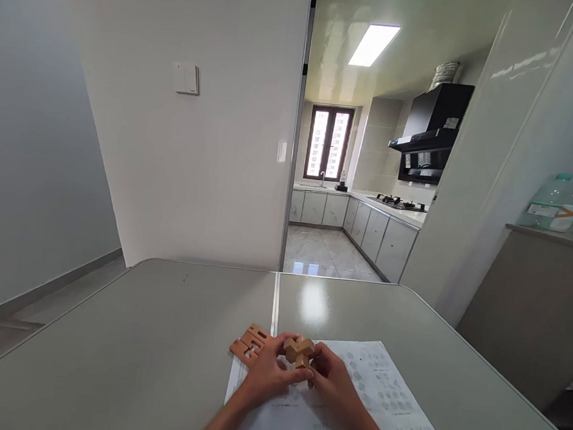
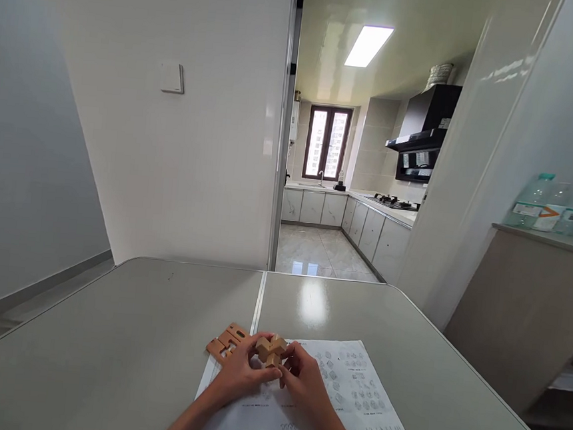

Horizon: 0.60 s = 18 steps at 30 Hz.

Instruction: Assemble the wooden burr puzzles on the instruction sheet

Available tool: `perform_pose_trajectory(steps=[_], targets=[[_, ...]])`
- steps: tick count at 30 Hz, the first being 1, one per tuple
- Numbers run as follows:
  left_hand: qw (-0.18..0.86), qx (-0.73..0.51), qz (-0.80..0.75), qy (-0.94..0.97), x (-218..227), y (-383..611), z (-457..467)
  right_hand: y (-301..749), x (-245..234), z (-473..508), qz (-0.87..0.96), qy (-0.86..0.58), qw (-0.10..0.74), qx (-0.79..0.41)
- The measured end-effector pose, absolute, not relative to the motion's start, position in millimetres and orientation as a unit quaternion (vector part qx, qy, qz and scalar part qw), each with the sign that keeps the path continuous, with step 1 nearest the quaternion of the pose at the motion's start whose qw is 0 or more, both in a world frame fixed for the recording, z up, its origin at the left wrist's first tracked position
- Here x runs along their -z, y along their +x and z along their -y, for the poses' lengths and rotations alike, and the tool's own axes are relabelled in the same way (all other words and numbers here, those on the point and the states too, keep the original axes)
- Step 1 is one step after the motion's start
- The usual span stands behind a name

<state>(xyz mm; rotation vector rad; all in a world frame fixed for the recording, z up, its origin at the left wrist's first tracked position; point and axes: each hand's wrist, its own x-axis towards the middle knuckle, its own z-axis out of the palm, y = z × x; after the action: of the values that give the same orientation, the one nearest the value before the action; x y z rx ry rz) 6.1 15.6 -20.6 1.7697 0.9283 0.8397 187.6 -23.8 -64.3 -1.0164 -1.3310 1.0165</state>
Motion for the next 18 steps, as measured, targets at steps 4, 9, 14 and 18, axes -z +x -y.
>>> perform_pose_trajectory(steps=[4, 9, 14, 18], targets=[[0.493, -0.33, -0.351, 0.725, 20.2, 8.8, -16.3, 188.0, 66.5, 25.7, 0.563, -0.454, 0.557, -0.408], [0.476, -0.294, -0.354, 0.749, 18.9, 9.8, -14.1, 188.5, 65.8, 29.1, 0.564, -0.463, 0.548, -0.408], [0.466, -0.299, -0.351, 0.755, 13.4, 9.6, -8.6, 187.4, 52.4, 36.2, 0.602, -0.471, 0.52, -0.381], [0.495, -0.318, -0.341, 0.733, 11.0, 12.6, -7.8, 187.7, 47.8, 36.5, 0.59, -0.473, 0.525, -0.391]])
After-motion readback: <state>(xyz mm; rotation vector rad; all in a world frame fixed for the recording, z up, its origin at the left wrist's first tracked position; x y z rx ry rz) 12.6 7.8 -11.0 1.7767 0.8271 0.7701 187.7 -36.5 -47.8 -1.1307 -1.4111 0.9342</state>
